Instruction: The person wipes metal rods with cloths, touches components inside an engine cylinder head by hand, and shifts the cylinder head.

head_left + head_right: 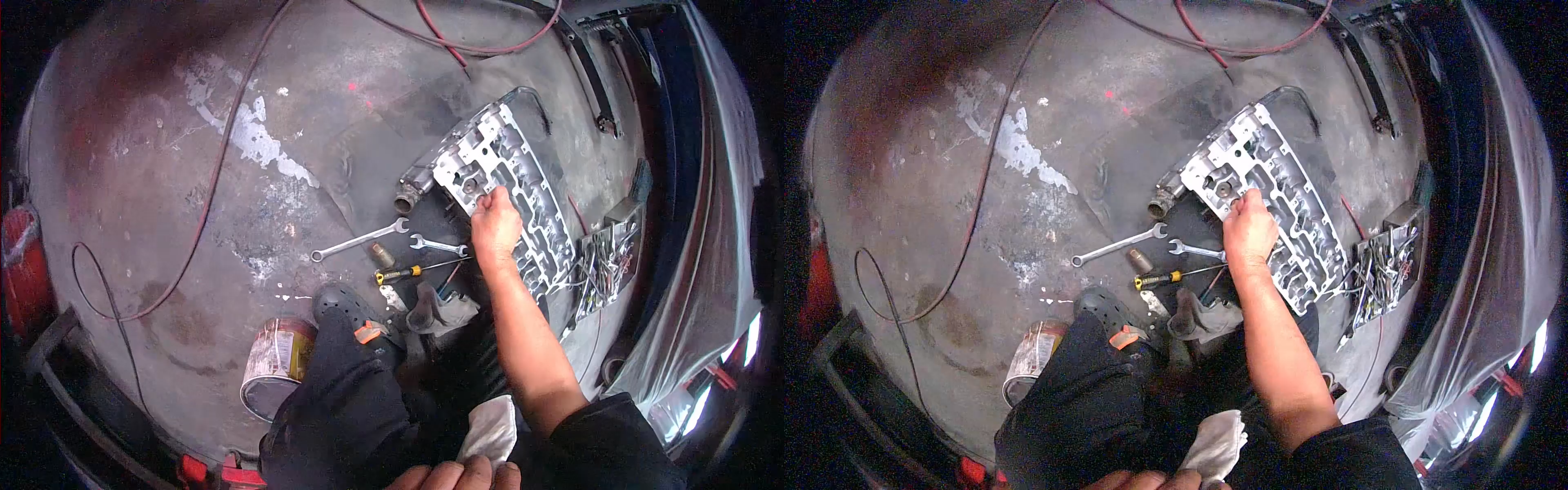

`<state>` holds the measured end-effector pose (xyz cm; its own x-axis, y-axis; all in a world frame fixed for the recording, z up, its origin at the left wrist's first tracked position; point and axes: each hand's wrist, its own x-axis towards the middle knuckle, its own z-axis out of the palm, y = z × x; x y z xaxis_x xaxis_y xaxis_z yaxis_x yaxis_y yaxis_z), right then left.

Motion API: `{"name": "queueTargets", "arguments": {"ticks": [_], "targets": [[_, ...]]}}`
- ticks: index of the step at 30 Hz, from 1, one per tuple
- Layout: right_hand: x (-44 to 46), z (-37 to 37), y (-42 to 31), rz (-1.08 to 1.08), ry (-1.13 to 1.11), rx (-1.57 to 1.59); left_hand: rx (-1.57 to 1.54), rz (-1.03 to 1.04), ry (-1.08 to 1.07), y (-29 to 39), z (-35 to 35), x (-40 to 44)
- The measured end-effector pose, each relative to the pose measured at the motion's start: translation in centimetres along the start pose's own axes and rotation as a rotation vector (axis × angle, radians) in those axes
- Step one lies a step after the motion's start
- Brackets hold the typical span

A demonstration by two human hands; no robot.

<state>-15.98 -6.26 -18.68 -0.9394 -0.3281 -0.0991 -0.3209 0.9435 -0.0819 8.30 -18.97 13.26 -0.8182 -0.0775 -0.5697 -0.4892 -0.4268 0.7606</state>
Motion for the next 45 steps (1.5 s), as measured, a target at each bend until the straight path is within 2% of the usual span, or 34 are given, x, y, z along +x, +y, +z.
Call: {"name": "queueTargets", "arguments": {"ticks": [1, 2, 4, 7, 10, 13, 15, 16, 19, 21, 22, 25, 26, 28, 29, 32, 37, 45], "targets": [[0.0, 0.0, -0.1, 0.001, -0.002, -0.002, 0.66, 0.146, -0.117, -0.4, -0.6, 0.3], [0.0, -0.1, -0.1, -0.004, 0.011, -0.003, 0.692, 0.265, -0.133, -1.6, -0.5, 0.3], [-0.2, -0.2, 0.0, -0.005, 0.025, -0.005, 0.723, 0.386, -0.152, -2.0, -0.5, 0.5], [-0.5, -0.1, 0.3, -0.012, 0.042, 0.073, 0.668, 0.426, -0.005, -0.8, -0.8, 1.3], [-1.1, -0.1, 1.2, -0.031, 0.095, 0.216, 0.704, 0.328, -0.067, 0.9, -1.0, 1.7], [-1.5, -0.5, 2.2, -0.038, 0.197, 0.391, 0.739, 0.188, -0.014, 0.3, -0.1, 1.4], [-1.6, -1.3, 2.6, -0.146, 0.343, 0.136, 0.676, 0.343, 0.011, -0.8, 0.1, 1.5], [-1.5, -1.6, 2.8, -0.098, 0.24, 0.175, 0.656, 0.395, 0.018, -1.2, 0.2, 1.6], [-1.1, -1.8, 2.6, -0.167, 0.23, 0.061, 0.687, 0.428, 0.037, -1.6, 1.3, 1.5], [-0.9, -1.9, 2.6, -0.134, 0.147, 0.087, 0.715, 0.448, 0.081, -1.7, 1.8, 1.5], [-0.9, -1.7, 2.9, -0.199, 0.158, 0.042, 0.725, 0.454, 0.097, -1.6, 1.9, 1.5], [-0.6, -2.0, 2.9, -0.304, 0.148, -0.019, 0.676, 0.399, 0.009, -2.1, 2.8, 0.9], [-0.4, -2.0, 2.8, -0.343, 0.133, -0.038, 0.886, 0.356, 0.139, -3.5, 4.6, 0.2], [0.3, -1.8, 3.1, -0.368, 0.113, -0.056, 1.096, 0.307, 0.274, -2.6, 4.6, 0.7], [0.6, -1.8, 3.3, -0.394, 0.096, -0.074, 0.907, 0.239, 0.122, -1.1, 3.9, 0.4], [0.5, -2.2, 2.9, -0.352, 0.088, -0.07, 0.705, 0.189, -0.063, 0.0, 2.7, 0.8], [0.1, -1.2, 2.9, -0.249, 0.125, 0.05, 0.749, 0.246, -0.088, -0.3, 2.9, 0.9], [-0.5, -0.3, 1.6, -0.165, 0.101, -0.067, 0.753, 0.249, -0.105, -0.8, 3.2, 0.5]]}}
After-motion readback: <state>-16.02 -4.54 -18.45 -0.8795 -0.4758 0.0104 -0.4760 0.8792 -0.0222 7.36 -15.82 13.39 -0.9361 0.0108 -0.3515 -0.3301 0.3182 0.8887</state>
